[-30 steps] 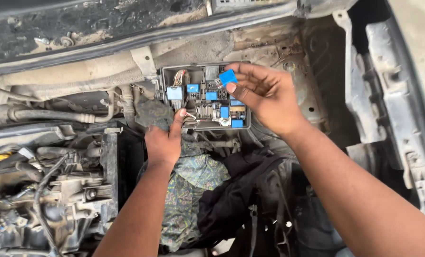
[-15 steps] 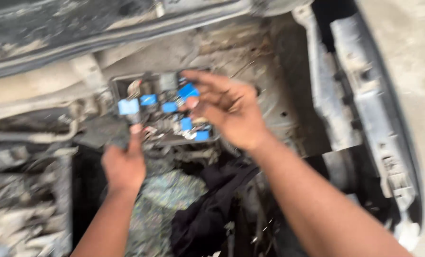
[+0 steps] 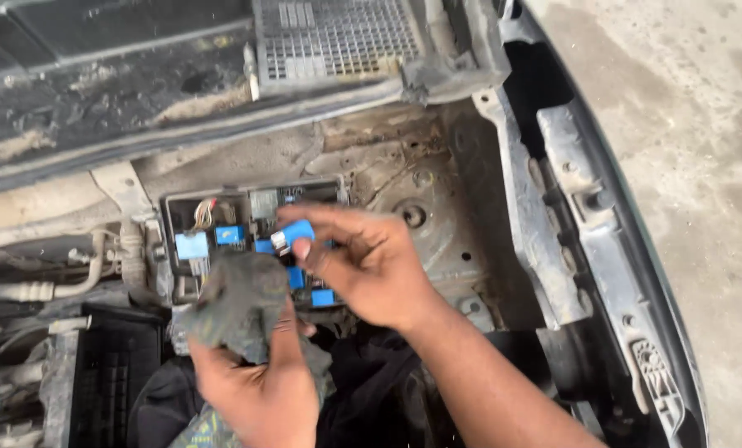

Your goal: The recorder is inspecting and cleaning the fuse box under the hood of a car.

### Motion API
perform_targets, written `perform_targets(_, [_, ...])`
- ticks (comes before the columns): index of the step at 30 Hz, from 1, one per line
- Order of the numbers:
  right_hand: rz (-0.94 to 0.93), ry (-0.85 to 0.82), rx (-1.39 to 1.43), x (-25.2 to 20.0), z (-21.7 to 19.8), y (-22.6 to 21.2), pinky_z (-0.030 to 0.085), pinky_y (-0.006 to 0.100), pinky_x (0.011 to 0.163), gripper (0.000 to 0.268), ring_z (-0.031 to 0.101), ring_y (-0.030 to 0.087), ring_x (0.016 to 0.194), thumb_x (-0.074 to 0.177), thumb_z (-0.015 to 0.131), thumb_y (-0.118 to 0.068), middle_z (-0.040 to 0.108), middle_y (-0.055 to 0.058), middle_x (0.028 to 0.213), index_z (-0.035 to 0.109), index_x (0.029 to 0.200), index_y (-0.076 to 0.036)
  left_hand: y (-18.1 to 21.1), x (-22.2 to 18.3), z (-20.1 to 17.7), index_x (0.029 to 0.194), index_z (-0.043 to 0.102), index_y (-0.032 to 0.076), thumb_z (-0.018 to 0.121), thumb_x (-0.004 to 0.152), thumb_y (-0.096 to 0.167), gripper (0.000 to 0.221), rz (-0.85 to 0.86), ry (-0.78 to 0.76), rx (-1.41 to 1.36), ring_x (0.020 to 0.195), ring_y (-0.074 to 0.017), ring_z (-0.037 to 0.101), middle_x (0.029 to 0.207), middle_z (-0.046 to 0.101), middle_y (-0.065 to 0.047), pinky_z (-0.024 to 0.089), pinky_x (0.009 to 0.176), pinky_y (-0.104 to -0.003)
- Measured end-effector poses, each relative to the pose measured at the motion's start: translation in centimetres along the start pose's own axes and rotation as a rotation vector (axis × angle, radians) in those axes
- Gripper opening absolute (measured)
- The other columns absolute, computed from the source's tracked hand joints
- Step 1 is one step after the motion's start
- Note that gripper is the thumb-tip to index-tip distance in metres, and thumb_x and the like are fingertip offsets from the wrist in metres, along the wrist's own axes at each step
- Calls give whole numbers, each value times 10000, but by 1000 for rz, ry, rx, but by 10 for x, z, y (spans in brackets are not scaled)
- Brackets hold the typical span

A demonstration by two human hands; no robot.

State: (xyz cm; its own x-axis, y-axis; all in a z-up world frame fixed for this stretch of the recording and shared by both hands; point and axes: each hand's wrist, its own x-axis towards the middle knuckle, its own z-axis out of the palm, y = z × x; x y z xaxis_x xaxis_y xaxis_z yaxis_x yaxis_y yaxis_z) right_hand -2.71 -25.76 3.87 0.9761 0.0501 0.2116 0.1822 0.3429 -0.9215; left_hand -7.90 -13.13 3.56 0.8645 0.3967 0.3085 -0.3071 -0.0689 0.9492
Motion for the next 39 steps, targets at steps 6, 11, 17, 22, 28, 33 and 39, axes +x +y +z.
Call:
perform_targets(6, [-15,-96,5,3,-2,-10,565,252,880,404,663,89,1034,1031,658,2,741,85,1130,603,1431,17,20,4,23,1400,465,13,744,879,-21,592,-61,50,-123,926,-125,654,1212,635,-117,577,665,-245])
perform_targets(11, [44,-120,-11,5,-4,-13,583,265,919,391,686,109,1061,1016,653,-9,752,98,1142,610,1404,25,21,7,37,1256,645,-5,664,951,128,334,-330,205,-338,972,-113,670,1115,712,-80,558,838,-241])
perform_targets(17, [30,-112,-46,7,-9,-8,582,278,945,356,686,123,1089,1040,623,-46,728,96,1182,627,1387,31,22,26,38,1031,686,-32,707,1014,192,225,-104,22,168,787,-126,592,883,692,-77,492,705,-289])
perform_targets(22, [37,-89,-53,8,-4,-9,571,265,953,343,666,111,1106,1040,629,-67,690,72,1219,638,1366,39,23,38,39,1033,624,-24,655,1004,193,221,36,-33,322,720,-154,620,836,707,-126,508,653,-330])
perform_targets(28, [92,-29,-52,12,-4,-7,584,263,911,338,688,112,1059,1015,635,-83,699,48,1142,652,1334,24,24,53,43,923,604,-20,610,999,212,245,75,-10,504,552,-303,659,661,652,-160,478,533,-428])
perform_targets(33, [94,27,-23,13,-1,-4,627,278,864,317,710,122,1009,1016,640,-97,688,59,1113,676,1302,36,28,73,36,878,600,-27,614,997,276,326,-53,-129,690,540,-377,659,625,640,-210,477,528,-478])
perform_targets(39, [131,126,-80,15,0,-3,661,298,789,363,722,135,984,996,613,-96,739,83,1151,646,1343,5,52,109,39,833,656,6,623,953,302,321,-38,-472,859,618,-383,719,642,685,-228,530,593,-463])
